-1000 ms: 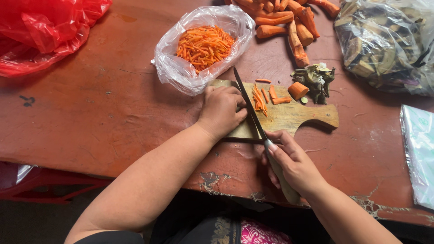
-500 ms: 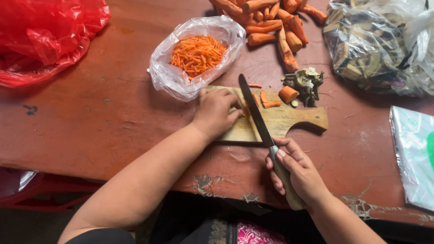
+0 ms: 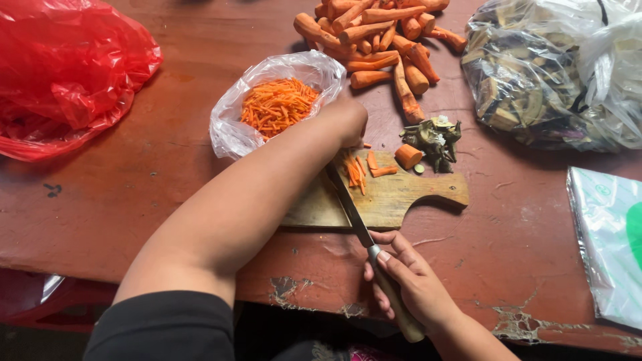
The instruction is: The person slices carrots into thin strips on a wooden cutting board using a knife. The sliced carrots are placed into a clear plastic bag on the table.
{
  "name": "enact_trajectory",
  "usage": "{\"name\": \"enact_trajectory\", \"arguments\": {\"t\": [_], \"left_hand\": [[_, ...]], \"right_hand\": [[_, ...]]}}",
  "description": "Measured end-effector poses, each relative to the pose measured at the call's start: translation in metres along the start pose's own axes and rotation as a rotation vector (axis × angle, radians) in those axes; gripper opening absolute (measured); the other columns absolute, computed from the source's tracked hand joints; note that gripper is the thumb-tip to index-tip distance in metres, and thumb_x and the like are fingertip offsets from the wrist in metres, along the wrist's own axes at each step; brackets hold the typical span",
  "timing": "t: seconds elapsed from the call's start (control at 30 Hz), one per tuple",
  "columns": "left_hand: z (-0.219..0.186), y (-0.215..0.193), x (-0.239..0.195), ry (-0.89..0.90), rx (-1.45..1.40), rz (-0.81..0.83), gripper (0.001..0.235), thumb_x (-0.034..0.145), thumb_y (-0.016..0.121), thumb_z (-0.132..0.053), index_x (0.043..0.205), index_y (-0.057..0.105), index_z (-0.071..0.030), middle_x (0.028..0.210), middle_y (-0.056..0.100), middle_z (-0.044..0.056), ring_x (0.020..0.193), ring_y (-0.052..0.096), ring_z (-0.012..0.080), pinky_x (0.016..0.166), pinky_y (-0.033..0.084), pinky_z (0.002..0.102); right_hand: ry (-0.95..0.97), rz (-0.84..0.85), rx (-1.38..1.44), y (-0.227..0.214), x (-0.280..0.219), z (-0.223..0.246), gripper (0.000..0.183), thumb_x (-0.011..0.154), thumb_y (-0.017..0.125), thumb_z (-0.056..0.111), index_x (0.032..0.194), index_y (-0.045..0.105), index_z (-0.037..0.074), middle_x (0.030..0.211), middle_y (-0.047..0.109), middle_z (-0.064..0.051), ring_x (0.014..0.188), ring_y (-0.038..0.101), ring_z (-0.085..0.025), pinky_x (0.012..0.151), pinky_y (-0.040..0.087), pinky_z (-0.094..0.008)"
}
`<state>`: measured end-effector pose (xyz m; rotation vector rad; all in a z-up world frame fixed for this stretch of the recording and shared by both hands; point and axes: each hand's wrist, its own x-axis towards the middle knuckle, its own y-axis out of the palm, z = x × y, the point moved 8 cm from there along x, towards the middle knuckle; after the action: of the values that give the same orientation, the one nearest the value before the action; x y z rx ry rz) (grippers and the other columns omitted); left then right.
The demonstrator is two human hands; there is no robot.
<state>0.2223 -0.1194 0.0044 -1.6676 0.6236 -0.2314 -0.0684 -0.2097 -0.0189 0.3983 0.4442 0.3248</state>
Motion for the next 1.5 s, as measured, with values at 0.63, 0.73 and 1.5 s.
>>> {"name": "enact_trajectory", "arguments": {"t": [0.63, 0.73, 1.5], "left_hand": [[-0.043, -0.042, -0.152, 0.574, -0.085, -0.634, 0.008, 0.084, 0.077, -0.016, 0.085, 0.070, -0.013, 0.085, 0.068, 0.007, 0.082, 0.069, 0.0305, 0.073, 0.056, 0.044], [-0.041, -0.021, -0.177, 0.592, -0.013, -0.630, 0.005, 0.086, 0.073, -0.015, 0.090, 0.070, -0.014, 0.093, 0.069, 0.007, 0.085, 0.070, 0.0302, 0.072, 0.055, 0.043], [-0.011, 0.007, -0.199, 0.112, -0.288, -0.749, 0.013, 0.081, 0.078, -0.028, 0.085, 0.076, -0.016, 0.089, 0.075, 0.001, 0.092, 0.067, 0.0219, 0.094, 0.039, 0.043]], "right_hand": [[-0.016, -0.068, -0.029, -0.025, -0.002, 0.021, 0.037, 0.101, 0.044, 0.017, 0.137, 0.046, 0.009, 0.089, 0.062, -0.010, 0.050, 0.056, -0.013, 0.038, 0.047, -0.025], [-0.002, -0.092, -0.094, -0.024, -0.003, 0.024, 0.036, 0.101, 0.044, 0.016, 0.136, 0.047, 0.010, 0.089, 0.062, -0.010, 0.049, 0.054, -0.013, 0.038, 0.046, -0.025], [-0.043, -0.046, -0.302, 0.009, 0.005, 0.033, 0.035, 0.102, 0.044, 0.015, 0.135, 0.048, 0.006, 0.090, 0.062, -0.010, 0.049, 0.054, -0.013, 0.041, 0.047, -0.026]]}}
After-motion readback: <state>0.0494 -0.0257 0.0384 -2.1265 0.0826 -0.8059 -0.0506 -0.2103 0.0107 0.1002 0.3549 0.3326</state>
